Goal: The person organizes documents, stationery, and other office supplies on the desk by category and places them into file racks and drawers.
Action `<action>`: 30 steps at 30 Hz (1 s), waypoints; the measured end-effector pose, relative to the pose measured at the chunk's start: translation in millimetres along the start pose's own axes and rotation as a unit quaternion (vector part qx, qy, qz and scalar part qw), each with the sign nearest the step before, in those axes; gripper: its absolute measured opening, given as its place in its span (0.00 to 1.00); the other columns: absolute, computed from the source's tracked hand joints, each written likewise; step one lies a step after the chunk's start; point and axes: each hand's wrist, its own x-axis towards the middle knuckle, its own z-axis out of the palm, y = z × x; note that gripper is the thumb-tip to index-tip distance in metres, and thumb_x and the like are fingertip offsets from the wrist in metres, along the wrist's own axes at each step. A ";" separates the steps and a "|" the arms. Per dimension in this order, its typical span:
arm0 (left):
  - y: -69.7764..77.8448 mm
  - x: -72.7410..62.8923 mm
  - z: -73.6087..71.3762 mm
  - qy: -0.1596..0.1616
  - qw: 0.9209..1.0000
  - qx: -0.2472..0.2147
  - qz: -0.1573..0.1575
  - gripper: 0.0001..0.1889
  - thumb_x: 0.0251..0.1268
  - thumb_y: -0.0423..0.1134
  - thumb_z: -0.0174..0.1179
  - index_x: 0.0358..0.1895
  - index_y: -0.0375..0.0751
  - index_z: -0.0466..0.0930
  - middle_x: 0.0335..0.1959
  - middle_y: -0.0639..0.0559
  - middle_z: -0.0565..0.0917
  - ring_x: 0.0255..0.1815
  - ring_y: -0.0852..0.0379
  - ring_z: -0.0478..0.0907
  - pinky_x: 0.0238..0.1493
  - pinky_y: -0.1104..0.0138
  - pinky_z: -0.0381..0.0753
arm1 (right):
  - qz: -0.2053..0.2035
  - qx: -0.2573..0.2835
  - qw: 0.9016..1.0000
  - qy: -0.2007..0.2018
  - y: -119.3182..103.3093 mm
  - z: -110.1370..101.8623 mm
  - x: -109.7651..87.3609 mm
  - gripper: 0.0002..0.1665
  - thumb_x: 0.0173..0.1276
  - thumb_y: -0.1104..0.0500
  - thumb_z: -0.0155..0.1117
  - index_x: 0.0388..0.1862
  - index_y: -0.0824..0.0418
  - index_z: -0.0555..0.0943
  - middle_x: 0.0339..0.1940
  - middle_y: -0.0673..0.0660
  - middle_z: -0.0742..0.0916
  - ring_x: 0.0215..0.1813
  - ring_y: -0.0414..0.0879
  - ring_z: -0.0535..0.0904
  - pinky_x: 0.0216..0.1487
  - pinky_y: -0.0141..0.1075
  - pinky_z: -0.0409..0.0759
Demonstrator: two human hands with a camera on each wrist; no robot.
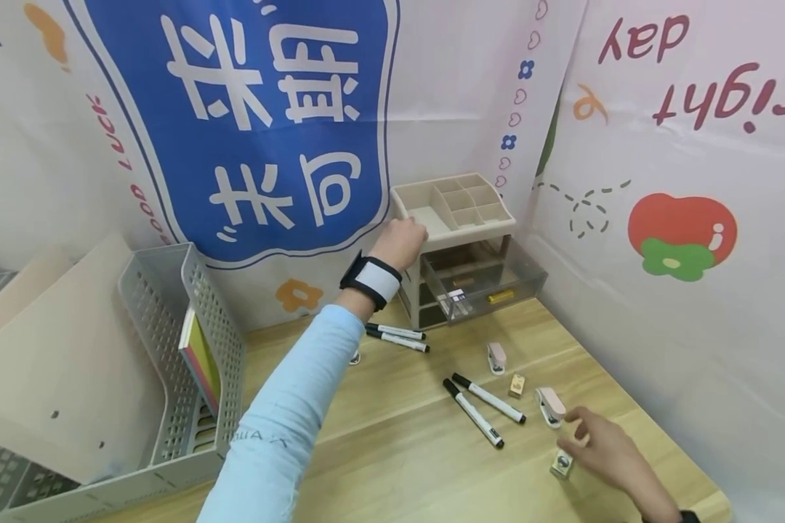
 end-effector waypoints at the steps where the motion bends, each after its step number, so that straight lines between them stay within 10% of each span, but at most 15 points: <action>1: -1.4 0.4 -1.4 0.000 1.000 0.005 -0.002 0.13 0.73 0.28 0.51 0.47 0.38 0.86 0.46 0.38 0.86 0.47 0.43 0.85 0.49 0.55 0.85 | 0.015 -0.001 1.000 -0.017 0.6 7.0 -4.0 0.29 0.61 0.55 0.72 0.55 0.71 0.75 0.34 0.58 0.85 0.34 0.46 0.80 0.31 0.40 0.78; 12: -0.6 -1.4 -3.0 0.000 1.000 -0.006 -0.006 0.13 0.74 0.28 0.51 0.47 0.37 0.87 0.46 0.38 0.86 0.48 0.43 0.84 0.50 0.54 0.85 | 0.057 -0.054 0.997 -0.028 6.4 44.8 -15.8 0.33 0.52 0.56 0.79 0.51 0.71 0.73 0.36 0.60 0.82 0.35 0.48 0.79 0.32 0.45 0.80; 20: 6.8 -2.8 -2.2 -0.001 1.000 -0.020 -0.002 0.13 0.73 0.27 0.51 0.46 0.37 0.87 0.46 0.39 0.87 0.47 0.45 0.85 0.51 0.56 0.84 | 0.067 0.091 0.994 -0.004 12.3 43.9 -25.6 0.31 0.53 0.59 0.78 0.50 0.68 0.73 0.33 0.52 0.86 0.33 0.37 0.80 0.33 0.34 0.77; 23: 7.9 -3.2 -3.2 0.006 1.000 -0.028 0.001 0.13 0.73 0.27 0.51 0.45 0.36 0.87 0.45 0.39 0.87 0.47 0.45 0.84 0.51 0.56 0.84 | 0.052 0.271 0.961 -0.029 13.2 39.4 -28.3 0.30 0.59 0.65 0.73 0.56 0.66 0.67 0.38 0.53 0.87 0.37 0.34 0.83 0.39 0.30 0.81; 26: 7.3 -3.9 -3.8 0.008 0.999 -0.031 0.000 0.13 0.73 0.26 0.51 0.45 0.36 0.87 0.45 0.39 0.87 0.46 0.45 0.84 0.50 0.56 0.84 | 0.035 0.435 0.897 -0.063 13.4 34.9 -27.2 0.28 0.65 0.69 0.65 0.59 0.55 0.66 0.47 0.52 0.85 0.46 0.36 0.84 0.46 0.32 0.84; 30: 4.4 -5.3 -3.8 0.009 0.999 -0.039 -0.008 0.13 0.73 0.26 0.51 0.45 0.35 0.87 0.46 0.39 0.87 0.46 0.44 0.85 0.50 0.56 0.84 | 0.023 0.520 0.850 -0.080 11.5 30.5 -25.2 0.28 0.70 0.69 0.59 0.57 0.39 0.68 0.54 0.48 0.79 0.51 0.38 0.81 0.50 0.33 0.83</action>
